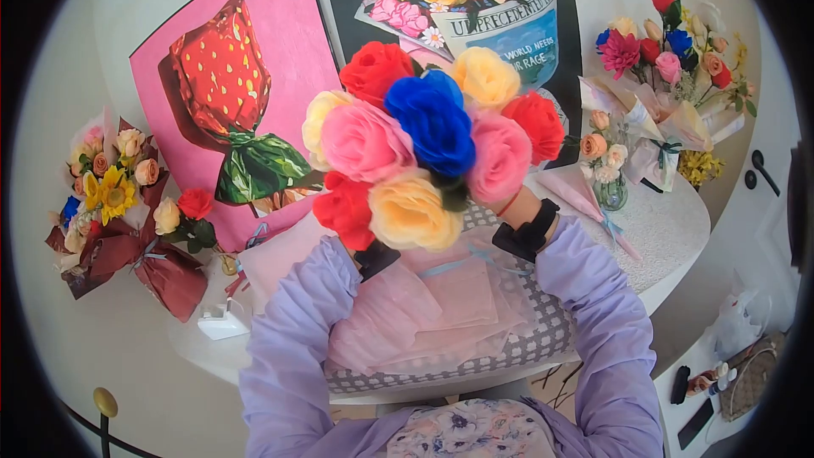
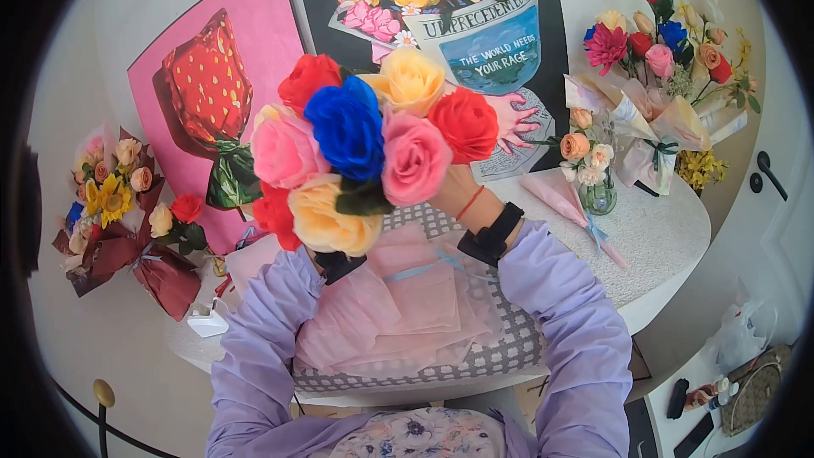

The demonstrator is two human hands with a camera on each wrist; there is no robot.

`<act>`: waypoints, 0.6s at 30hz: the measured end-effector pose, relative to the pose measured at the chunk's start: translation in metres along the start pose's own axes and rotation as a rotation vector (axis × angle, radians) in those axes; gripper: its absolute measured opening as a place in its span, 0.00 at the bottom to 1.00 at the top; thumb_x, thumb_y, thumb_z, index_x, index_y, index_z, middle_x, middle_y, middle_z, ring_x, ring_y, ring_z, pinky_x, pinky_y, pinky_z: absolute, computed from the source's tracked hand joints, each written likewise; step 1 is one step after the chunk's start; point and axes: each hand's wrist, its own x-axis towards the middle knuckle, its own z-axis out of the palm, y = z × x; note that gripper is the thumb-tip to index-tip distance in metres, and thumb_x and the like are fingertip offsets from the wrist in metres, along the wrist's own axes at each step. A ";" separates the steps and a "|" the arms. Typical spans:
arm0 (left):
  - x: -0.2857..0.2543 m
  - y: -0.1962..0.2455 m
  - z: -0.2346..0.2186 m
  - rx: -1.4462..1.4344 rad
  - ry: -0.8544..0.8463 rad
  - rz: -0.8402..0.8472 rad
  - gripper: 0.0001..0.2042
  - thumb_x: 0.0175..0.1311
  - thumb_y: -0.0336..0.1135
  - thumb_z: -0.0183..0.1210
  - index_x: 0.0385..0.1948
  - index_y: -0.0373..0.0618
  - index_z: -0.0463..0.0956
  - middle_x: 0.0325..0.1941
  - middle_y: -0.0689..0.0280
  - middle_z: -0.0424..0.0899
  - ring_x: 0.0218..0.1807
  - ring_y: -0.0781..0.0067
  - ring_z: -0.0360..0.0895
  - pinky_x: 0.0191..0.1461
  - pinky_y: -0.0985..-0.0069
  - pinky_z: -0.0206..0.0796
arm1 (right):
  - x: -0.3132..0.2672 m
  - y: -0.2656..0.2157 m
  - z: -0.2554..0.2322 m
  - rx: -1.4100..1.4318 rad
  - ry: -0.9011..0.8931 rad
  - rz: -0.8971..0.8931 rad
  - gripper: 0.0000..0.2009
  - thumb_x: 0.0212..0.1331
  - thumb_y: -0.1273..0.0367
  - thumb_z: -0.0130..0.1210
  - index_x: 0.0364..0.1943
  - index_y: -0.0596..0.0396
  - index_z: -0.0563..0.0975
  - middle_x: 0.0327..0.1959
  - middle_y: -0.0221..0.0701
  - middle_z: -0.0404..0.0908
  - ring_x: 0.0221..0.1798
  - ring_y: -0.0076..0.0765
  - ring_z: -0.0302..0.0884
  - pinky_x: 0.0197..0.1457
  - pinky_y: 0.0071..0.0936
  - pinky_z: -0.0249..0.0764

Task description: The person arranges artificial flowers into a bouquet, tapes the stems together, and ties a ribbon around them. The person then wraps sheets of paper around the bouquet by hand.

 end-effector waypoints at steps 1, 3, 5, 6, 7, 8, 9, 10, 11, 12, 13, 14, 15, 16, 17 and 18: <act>-0.005 -0.001 -0.002 -0.005 0.009 -0.012 0.14 0.61 0.34 0.51 0.47 0.43 0.68 0.41 0.64 0.76 0.45 0.69 0.72 0.49 0.77 0.61 | -0.001 -0.001 0.000 0.053 0.007 0.013 0.16 0.50 0.66 0.57 0.45 0.51 0.71 0.43 0.33 0.72 0.47 0.35 0.68 0.51 0.30 0.64; -0.014 -0.003 -0.003 -0.016 0.027 -0.034 0.13 0.61 0.34 0.51 0.47 0.43 0.68 0.41 0.64 0.76 0.45 0.69 0.72 0.49 0.76 0.62 | 0.002 -0.007 -0.002 0.159 0.021 0.039 0.14 0.50 0.68 0.57 0.42 0.51 0.72 0.39 0.31 0.73 0.43 0.32 0.69 0.48 0.27 0.66; -0.018 -0.006 -0.002 -0.027 0.042 -0.055 0.13 0.61 0.34 0.51 0.47 0.43 0.68 0.41 0.64 0.76 0.45 0.69 0.72 0.49 0.76 0.62 | 0.006 -0.017 -0.008 0.264 0.038 0.065 0.12 0.50 0.71 0.57 0.40 0.52 0.72 0.36 0.29 0.74 0.40 0.28 0.70 0.45 0.24 0.67; -0.016 -0.008 -0.002 -0.033 0.049 -0.064 0.13 0.61 0.34 0.51 0.47 0.43 0.68 0.41 0.64 0.76 0.45 0.69 0.72 0.49 0.76 0.62 | 0.010 -0.025 -0.014 0.315 0.048 0.078 0.11 0.50 0.72 0.57 0.39 0.52 0.73 0.34 0.28 0.74 0.38 0.26 0.71 0.44 0.22 0.68; -0.014 -0.009 0.002 -0.040 0.056 -0.074 0.13 0.61 0.34 0.51 0.47 0.43 0.68 0.41 0.64 0.76 0.45 0.69 0.72 0.49 0.76 0.62 | 0.008 -0.023 -0.014 0.315 0.046 0.081 0.11 0.50 0.72 0.57 0.39 0.52 0.73 0.34 0.28 0.74 0.38 0.26 0.71 0.44 0.22 0.68; -0.012 -0.011 0.003 -0.047 0.062 -0.084 0.13 0.61 0.34 0.51 0.47 0.43 0.68 0.41 0.64 0.76 0.45 0.69 0.72 0.49 0.76 0.62 | 0.001 -0.024 -0.016 0.288 0.049 0.087 0.11 0.50 0.72 0.57 0.39 0.52 0.73 0.34 0.28 0.74 0.38 0.26 0.71 0.44 0.23 0.68; -0.013 -0.012 0.005 -0.053 0.069 -0.091 0.13 0.61 0.34 0.51 0.46 0.43 0.68 0.41 0.64 0.76 0.45 0.69 0.72 0.48 0.76 0.62 | -0.003 -0.023 -0.017 0.260 0.052 0.091 0.11 0.50 0.72 0.57 0.39 0.52 0.73 0.34 0.28 0.74 0.38 0.27 0.71 0.44 0.23 0.68; -0.010 -0.012 0.010 -0.060 0.076 -0.098 0.13 0.61 0.34 0.51 0.46 0.43 0.69 0.41 0.64 0.76 0.45 0.69 0.72 0.48 0.76 0.62 | -0.006 -0.022 -0.020 0.232 0.055 0.094 0.11 0.50 0.72 0.57 0.39 0.52 0.73 0.34 0.28 0.74 0.38 0.27 0.71 0.44 0.23 0.68; -0.015 -0.011 0.012 -0.066 0.084 -0.105 0.13 0.61 0.34 0.51 0.46 0.43 0.69 0.41 0.64 0.75 0.45 0.69 0.72 0.48 0.75 0.62 | -0.011 -0.022 -0.025 0.205 0.057 0.097 0.11 0.50 0.72 0.57 0.39 0.52 0.73 0.34 0.28 0.74 0.38 0.27 0.71 0.44 0.23 0.68; -0.011 -0.014 0.009 -0.072 0.092 -0.112 0.13 0.61 0.34 0.51 0.46 0.43 0.69 0.41 0.64 0.75 0.45 0.69 0.72 0.48 0.75 0.62 | -0.012 -0.020 -0.020 0.178 0.059 0.100 0.11 0.50 0.72 0.57 0.39 0.52 0.73 0.34 0.29 0.74 0.38 0.27 0.71 0.44 0.23 0.68; -0.007 -0.016 0.010 -0.077 0.100 -0.119 0.13 0.61 0.34 0.52 0.46 0.43 0.69 0.41 0.64 0.75 0.45 0.69 0.72 0.48 0.75 0.63 | -0.011 -0.019 -0.016 0.152 0.062 0.103 0.11 0.50 0.72 0.57 0.39 0.52 0.73 0.34 0.29 0.74 0.38 0.27 0.71 0.44 0.23 0.68; -0.005 -0.017 0.012 -0.082 0.106 -0.126 0.13 0.61 0.34 0.52 0.46 0.43 0.69 0.41 0.64 0.75 0.45 0.69 0.72 0.48 0.75 0.63 | -0.012 -0.018 -0.014 0.125 0.066 0.105 0.12 0.50 0.71 0.57 0.39 0.52 0.73 0.35 0.29 0.74 0.38 0.28 0.71 0.44 0.23 0.68; -0.005 -0.017 0.015 -0.087 0.111 -0.133 0.13 0.60 0.34 0.52 0.46 0.43 0.69 0.41 0.64 0.75 0.44 0.69 0.72 0.48 0.75 0.63 | -0.013 -0.016 -0.014 0.098 0.072 0.109 0.12 0.50 0.71 0.57 0.39 0.52 0.73 0.35 0.29 0.74 0.39 0.28 0.71 0.44 0.24 0.68; -0.002 -0.019 0.016 -0.092 0.116 -0.140 0.13 0.60 0.35 0.52 0.46 0.43 0.69 0.41 0.64 0.75 0.44 0.69 0.72 0.48 0.75 0.63 | -0.016 -0.013 -0.018 0.070 0.076 0.113 0.12 0.50 0.71 0.57 0.40 0.52 0.73 0.35 0.29 0.74 0.39 0.28 0.71 0.44 0.24 0.68; -0.007 -0.020 0.012 -0.097 0.122 -0.146 0.13 0.60 0.35 0.52 0.46 0.43 0.69 0.41 0.64 0.75 0.44 0.69 0.72 0.48 0.75 0.63 | -0.022 -0.012 -0.023 0.043 0.081 0.116 0.12 0.50 0.71 0.57 0.40 0.52 0.73 0.35 0.29 0.74 0.39 0.28 0.72 0.44 0.24 0.68; 0.003 -0.023 0.016 -0.102 0.127 -0.154 0.13 0.60 0.35 0.52 0.46 0.43 0.69 0.41 0.64 0.75 0.44 0.69 0.72 0.48 0.75 0.63 | -0.027 -0.012 -0.024 0.017 0.085 0.120 0.12 0.49 0.71 0.57 0.40 0.52 0.73 0.35 0.29 0.75 0.39 0.29 0.72 0.44 0.24 0.68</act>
